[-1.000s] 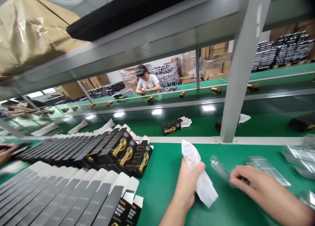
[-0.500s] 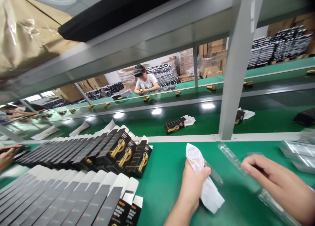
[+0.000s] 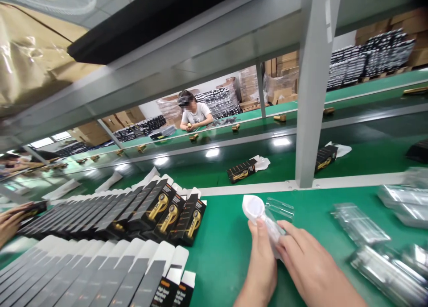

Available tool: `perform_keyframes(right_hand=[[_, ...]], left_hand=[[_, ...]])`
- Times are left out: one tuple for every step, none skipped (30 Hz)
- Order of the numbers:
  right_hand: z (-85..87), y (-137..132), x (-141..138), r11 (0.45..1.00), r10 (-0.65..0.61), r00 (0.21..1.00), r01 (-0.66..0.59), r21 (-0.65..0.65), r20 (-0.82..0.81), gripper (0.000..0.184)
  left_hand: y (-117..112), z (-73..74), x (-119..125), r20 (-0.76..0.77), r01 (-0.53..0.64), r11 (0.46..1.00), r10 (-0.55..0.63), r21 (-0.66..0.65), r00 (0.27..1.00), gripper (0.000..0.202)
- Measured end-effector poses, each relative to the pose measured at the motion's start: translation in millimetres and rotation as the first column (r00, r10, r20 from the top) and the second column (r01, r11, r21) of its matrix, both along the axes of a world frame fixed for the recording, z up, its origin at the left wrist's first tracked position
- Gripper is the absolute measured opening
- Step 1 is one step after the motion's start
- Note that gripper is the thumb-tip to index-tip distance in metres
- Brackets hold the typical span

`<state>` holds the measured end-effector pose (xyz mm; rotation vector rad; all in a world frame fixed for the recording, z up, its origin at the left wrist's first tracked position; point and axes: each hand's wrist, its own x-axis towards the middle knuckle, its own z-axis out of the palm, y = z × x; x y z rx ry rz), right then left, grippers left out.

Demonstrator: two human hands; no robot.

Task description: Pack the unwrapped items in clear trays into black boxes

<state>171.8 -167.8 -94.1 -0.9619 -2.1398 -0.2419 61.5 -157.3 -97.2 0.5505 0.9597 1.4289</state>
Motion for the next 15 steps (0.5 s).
perform_keyframes(right_hand=[[-2.0, -1, -1, 1.000, 0.000, 1.000, -0.001, 0.024, 0.026, 0.024], [-3.6, -2, 1, 0.999, 0.000, 0.998, -0.002, 0.041, 0.056, 0.027], [-4.6, -2, 5, 0.999, 0.004, 0.997, -0.008, 0.052, 0.083, 0.029], [-5.2, -1, 10, 0.999, 0.015, 0.995, -0.019, 0.044, 0.099, 0.029], [-5.6, 0, 16, 0.999, 0.031, 0.995, -0.033, 0.021, 0.099, 0.027], [-6.0, 2, 22, 0.999, 0.036, 0.997, -0.036, -0.010, 0.071, 0.025], [-6.5, 4, 27, 0.998, 0.031, 0.999, -0.030, -0.049, 0.022, 0.024], [-7.4, 7, 32, 0.995, 0.009, 0.999, -0.012, -0.095, -0.032, 0.026], [-8.6, 10, 36, 0.989, -0.020, 0.997, 0.010, -0.145, -0.071, 0.030], [-10.1, 12, 39, 0.981, -0.045, 0.995, 0.028, -0.193, -0.086, 0.035], [-12.1, 13, 41, 0.971, -0.054, 0.995, 0.033, -0.237, -0.083, 0.039], [-14.3, 14, 42, 0.960, -0.037, 0.997, 0.016, -0.280, -0.070, 0.042], [-16.8, 14, 42, 0.948, 0.007, 0.998, -0.025, -0.317, -0.056, 0.045], [-19.5, 14, 42, 0.931, 0.058, 0.997, -0.074, -0.357, -0.057, 0.046], [-22.4, 13, 42, 0.903, 0.095, 0.992, -0.123, -0.412, -0.088, 0.046]], left_hand=[[-2, 1.2, 1, 0.005, 0.041, 0.999, -0.041, 0.014, 0.999, 0.070], [-3, 2.9, 2, 0.010, 0.077, 0.997, -0.078, 0.025, 0.997, 0.067], [-3, 4.8, 2, 0.014, 0.105, 0.994, -0.105, 0.029, 0.994, 0.064], [-3, 6.7, 2, 0.018, 0.123, 0.992, -0.124, 0.021, 0.992, 0.060], [-3, 8.4, 2, 0.024, 0.133, 0.991, -0.134, 0.008, 0.991, 0.056], [-2, 9.9, 1, 0.034, 0.137, 0.991, -0.137, -0.008, 0.990, 0.054], [-2, 11.1, 0, 0.047, 0.141, 0.990, -0.139, -0.022, 0.989, 0.055], [-1, 11.9, 0, 0.063, 0.147, 0.989, -0.145, -0.029, 0.987, 0.058], [-1, 12.6, 0, 0.085, 0.157, 0.987, -0.154, -0.020, 0.984, 0.062], [-1, 13.0, 1, 0.106, 0.165, 0.986, -0.164, -0.001, 0.981, 0.067], [-3, 13.4, 3, 0.118, 0.171, 0.985, -0.172, 0.020, 0.978, 0.071], [-4, 13.6, 5, 0.122, 0.174, 0.984, -0.177, 0.035, 0.977, 0.073], [-7, 13.8, 8, 0.124, 0.173, 0.984, -0.178, 0.044, 0.976, 0.074], [-10, 14.0, 12, 0.125, 0.170, 0.984, -0.175, 0.050, 0.977, 0.074], [-14, 14.7, 15, 0.120, 0.163, 0.985, -0.169, 0.053, 0.978, 0.074]])
